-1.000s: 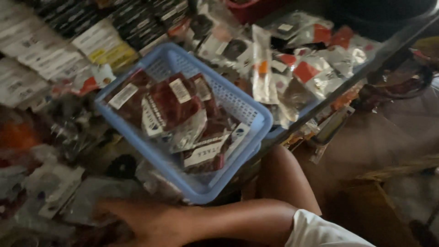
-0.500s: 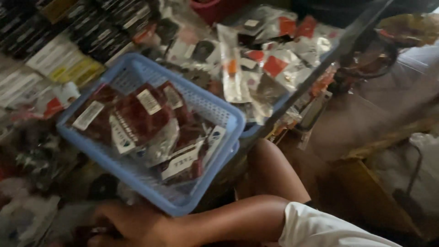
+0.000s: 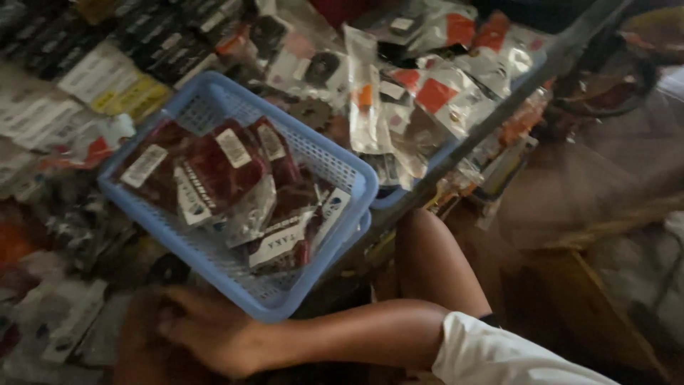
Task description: Sorting and inspecting motorcycle sprockets and gears in their packaging.
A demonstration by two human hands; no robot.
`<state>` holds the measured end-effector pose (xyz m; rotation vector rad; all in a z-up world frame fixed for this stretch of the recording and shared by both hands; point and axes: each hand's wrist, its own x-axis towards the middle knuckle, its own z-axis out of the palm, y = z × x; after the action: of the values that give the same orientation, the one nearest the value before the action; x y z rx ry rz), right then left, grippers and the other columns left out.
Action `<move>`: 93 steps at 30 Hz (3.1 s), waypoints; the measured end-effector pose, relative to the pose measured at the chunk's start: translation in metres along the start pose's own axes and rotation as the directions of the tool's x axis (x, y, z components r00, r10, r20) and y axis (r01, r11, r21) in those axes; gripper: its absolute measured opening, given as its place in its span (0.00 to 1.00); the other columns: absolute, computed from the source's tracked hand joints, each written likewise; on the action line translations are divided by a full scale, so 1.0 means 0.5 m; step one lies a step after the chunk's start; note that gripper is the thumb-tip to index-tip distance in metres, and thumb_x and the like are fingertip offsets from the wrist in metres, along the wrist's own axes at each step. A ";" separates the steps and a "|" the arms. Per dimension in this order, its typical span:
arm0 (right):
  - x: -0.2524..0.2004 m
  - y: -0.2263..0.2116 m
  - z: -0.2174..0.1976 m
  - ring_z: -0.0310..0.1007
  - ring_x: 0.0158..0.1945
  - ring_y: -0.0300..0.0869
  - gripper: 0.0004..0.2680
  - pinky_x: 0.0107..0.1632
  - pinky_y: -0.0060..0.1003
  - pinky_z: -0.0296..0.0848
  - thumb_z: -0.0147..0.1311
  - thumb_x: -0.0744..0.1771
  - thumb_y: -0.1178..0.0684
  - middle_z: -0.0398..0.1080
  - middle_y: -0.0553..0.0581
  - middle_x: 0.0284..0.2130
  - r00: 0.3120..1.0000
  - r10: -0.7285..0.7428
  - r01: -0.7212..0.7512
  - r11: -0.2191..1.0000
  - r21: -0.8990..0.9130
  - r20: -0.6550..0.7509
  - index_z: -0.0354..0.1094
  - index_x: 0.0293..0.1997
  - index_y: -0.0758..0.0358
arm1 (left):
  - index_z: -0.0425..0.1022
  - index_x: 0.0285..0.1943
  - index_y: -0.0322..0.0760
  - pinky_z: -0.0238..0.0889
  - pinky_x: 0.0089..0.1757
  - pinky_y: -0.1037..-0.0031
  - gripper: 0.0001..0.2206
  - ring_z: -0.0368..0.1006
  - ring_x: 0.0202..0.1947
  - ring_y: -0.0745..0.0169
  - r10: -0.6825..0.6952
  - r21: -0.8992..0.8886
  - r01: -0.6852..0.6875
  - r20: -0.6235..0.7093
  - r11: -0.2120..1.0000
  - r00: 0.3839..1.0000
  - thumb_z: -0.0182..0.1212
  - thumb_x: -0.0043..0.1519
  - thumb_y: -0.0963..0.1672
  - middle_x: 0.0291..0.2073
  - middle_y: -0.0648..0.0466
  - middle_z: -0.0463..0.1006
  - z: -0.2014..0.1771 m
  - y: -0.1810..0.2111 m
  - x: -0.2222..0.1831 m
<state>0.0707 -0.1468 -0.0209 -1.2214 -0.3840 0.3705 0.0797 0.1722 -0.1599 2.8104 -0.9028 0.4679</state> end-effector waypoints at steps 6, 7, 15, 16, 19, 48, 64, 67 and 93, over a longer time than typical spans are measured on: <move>-0.002 0.031 0.003 0.60 0.44 0.37 0.16 0.55 0.35 0.61 0.42 0.74 0.55 0.64 0.50 0.47 0.920 -0.341 0.357 0.932 0.053 -0.192 0.55 0.71 0.70 | 0.62 0.74 0.34 0.59 0.66 0.49 0.26 0.67 0.67 0.36 -0.025 0.414 -0.004 0.064 0.910 0.998 0.35 0.69 0.48 0.69 0.36 0.68 0.225 -0.037 0.093; 0.007 0.045 0.007 0.63 0.51 0.38 0.18 0.57 0.33 0.63 0.43 0.73 0.56 0.65 0.55 0.54 0.921 -0.311 0.337 0.938 0.082 -0.233 0.52 0.74 0.70 | 0.62 0.73 0.34 0.60 0.64 0.45 0.28 0.64 0.69 0.31 0.014 0.354 -0.037 0.066 0.935 0.998 0.44 0.62 0.46 0.72 0.37 0.64 0.139 0.040 0.109; -0.013 -0.035 -0.013 0.57 0.34 0.39 0.28 0.39 0.35 0.59 0.45 0.69 0.49 0.61 0.54 0.34 0.988 0.146 -0.147 0.989 -0.010 -0.045 0.43 0.82 0.59 | 0.72 0.66 0.16 0.68 0.64 0.47 0.20 0.75 0.64 0.29 -0.120 0.280 0.243 -0.393 0.929 0.912 0.52 0.70 0.42 0.62 0.27 0.77 -0.150 0.366 0.210; -0.012 -0.029 -0.013 0.60 0.47 0.41 0.28 0.50 0.36 0.60 0.46 0.68 0.49 0.62 0.57 0.48 0.997 0.070 -0.072 0.997 -0.039 -0.045 0.45 0.79 0.63 | 0.66 0.69 0.17 0.60 0.66 0.43 0.25 0.67 0.68 0.25 -0.131 0.154 0.180 -0.284 0.972 0.950 0.51 0.65 0.43 0.66 0.28 0.70 -0.157 0.357 0.210; 0.012 0.013 -0.012 0.61 0.56 0.42 0.29 0.59 0.35 0.60 0.46 0.68 0.50 0.60 0.59 0.60 1.000 0.008 -0.008 1.000 0.017 -0.014 0.41 0.79 0.68 | 0.53 0.74 0.17 0.47 0.68 0.38 0.40 0.51 0.75 0.22 -0.059 -0.010 0.058 -0.072 0.998 0.996 0.56 0.50 0.44 0.72 0.26 0.56 -0.163 0.310 0.201; -0.035 -0.076 0.032 0.63 0.25 0.35 0.04 0.31 0.35 0.66 0.54 0.70 0.60 0.64 0.50 0.25 0.997 -0.041 0.014 0.924 -0.383 -0.062 0.60 0.43 0.61 | 0.75 0.58 0.26 0.64 0.40 0.68 0.20 0.72 0.37 0.57 -0.893 -0.985 0.162 0.022 0.058 0.449 0.66 0.55 0.40 0.42 0.47 0.79 -0.243 0.319 0.160; -0.029 -0.002 0.024 0.61 0.29 0.33 0.03 0.33 0.28 0.61 0.53 0.69 0.62 0.66 0.50 0.30 0.997 -0.045 0.034 0.982 -0.187 -0.056 0.67 0.44 0.63 | 0.72 0.53 0.33 0.66 0.54 0.61 0.13 0.70 0.49 0.51 -0.626 -0.539 0.323 -0.705 0.778 0.332 0.67 0.62 0.39 0.49 0.47 0.74 -0.264 0.372 0.190; -0.033 -0.047 0.030 0.71 0.33 0.33 0.04 0.42 0.25 0.67 0.52 0.70 0.63 0.75 0.52 0.31 0.994 0.036 -0.065 0.955 -0.291 -0.105 0.71 0.47 0.65 | 0.77 0.57 0.36 0.61 0.59 0.53 0.12 0.71 0.58 0.47 -0.341 -0.152 0.358 -0.758 0.921 0.556 0.51 0.68 0.40 0.57 0.46 0.77 -0.239 0.373 0.205; -0.037 -0.027 0.014 0.49 0.35 0.32 0.01 0.41 0.29 0.54 0.41 0.73 0.58 0.55 0.47 0.34 0.970 -0.231 0.233 0.972 -0.025 0.070 0.55 0.48 0.63 | 0.59 0.76 0.31 0.49 0.74 0.51 0.31 0.55 0.78 0.40 -0.309 -0.189 0.249 -0.444 0.950 0.841 0.56 0.60 0.43 0.76 0.42 0.61 -0.249 0.412 0.181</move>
<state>0.0521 -0.1539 -0.0076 -1.1831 -0.5866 0.2037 -0.0026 -0.0134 -0.0022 2.4777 -0.3943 0.9529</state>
